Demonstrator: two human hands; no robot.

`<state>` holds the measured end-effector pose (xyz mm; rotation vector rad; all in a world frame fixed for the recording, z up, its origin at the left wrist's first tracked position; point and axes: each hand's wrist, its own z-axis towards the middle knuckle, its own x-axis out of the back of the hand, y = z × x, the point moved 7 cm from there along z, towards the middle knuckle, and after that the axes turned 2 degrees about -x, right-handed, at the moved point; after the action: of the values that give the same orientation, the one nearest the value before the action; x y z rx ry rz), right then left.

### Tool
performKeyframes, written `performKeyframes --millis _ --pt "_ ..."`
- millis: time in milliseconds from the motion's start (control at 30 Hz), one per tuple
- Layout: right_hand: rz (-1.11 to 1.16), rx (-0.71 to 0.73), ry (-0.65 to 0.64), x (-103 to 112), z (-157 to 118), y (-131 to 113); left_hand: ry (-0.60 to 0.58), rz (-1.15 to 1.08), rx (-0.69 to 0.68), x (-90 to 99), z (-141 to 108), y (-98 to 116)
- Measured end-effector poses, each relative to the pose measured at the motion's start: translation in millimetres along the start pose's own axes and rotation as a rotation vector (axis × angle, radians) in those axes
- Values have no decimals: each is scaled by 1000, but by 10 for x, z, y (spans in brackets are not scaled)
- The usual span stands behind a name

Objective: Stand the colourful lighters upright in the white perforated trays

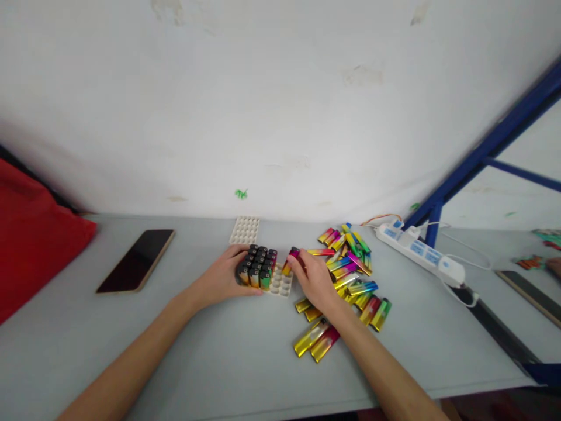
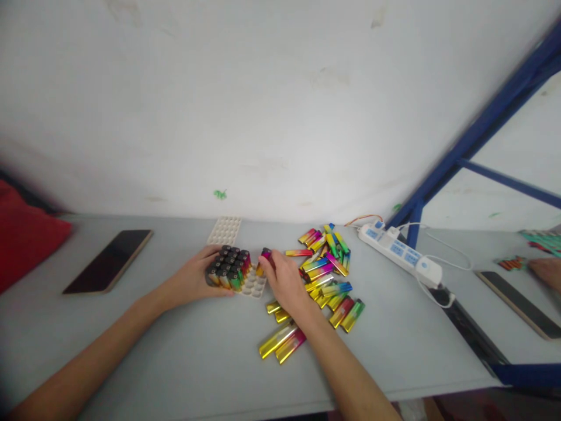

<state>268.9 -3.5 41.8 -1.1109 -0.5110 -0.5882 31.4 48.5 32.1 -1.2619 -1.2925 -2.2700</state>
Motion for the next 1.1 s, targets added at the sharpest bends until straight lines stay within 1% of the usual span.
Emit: performKeyframes --millis 100,167,267,367,533,733,800,933,1000,1033,1100 --pt "-42 43 -18 -39 6 5 2 21 -2 2 -2 6" --pt "-90 71 -41 -66 11 -19 6 31 -8 5 -1 12" --pt "-147 108 -40 -74 17 -69 6 29 -13 2 1 10" --pt "-121 124 -62 -96 22 -75 14 16 -9 1 2 -1" --pt "-65 116 -81 -129 52 -8 10 -4 -6 -5 6 1" --pt "-82 128 -151 -165 96 -25 9 -14 -30 2 15 20" --pt "-109 128 -156 -153 100 -51 3 -5 -33 2 19 25" --pt "-176 148 -160 -97 101 -123 0 21 -27 11 21 31" --pt "-148 135 -189 -21 110 -120 -1 21 -26 15 18 34" --pt "-111 128 -194 53 118 -111 -1 19 -23 17 16 33" --pt "-28 121 -168 280 128 -89 -3 15 -12 16 13 25"
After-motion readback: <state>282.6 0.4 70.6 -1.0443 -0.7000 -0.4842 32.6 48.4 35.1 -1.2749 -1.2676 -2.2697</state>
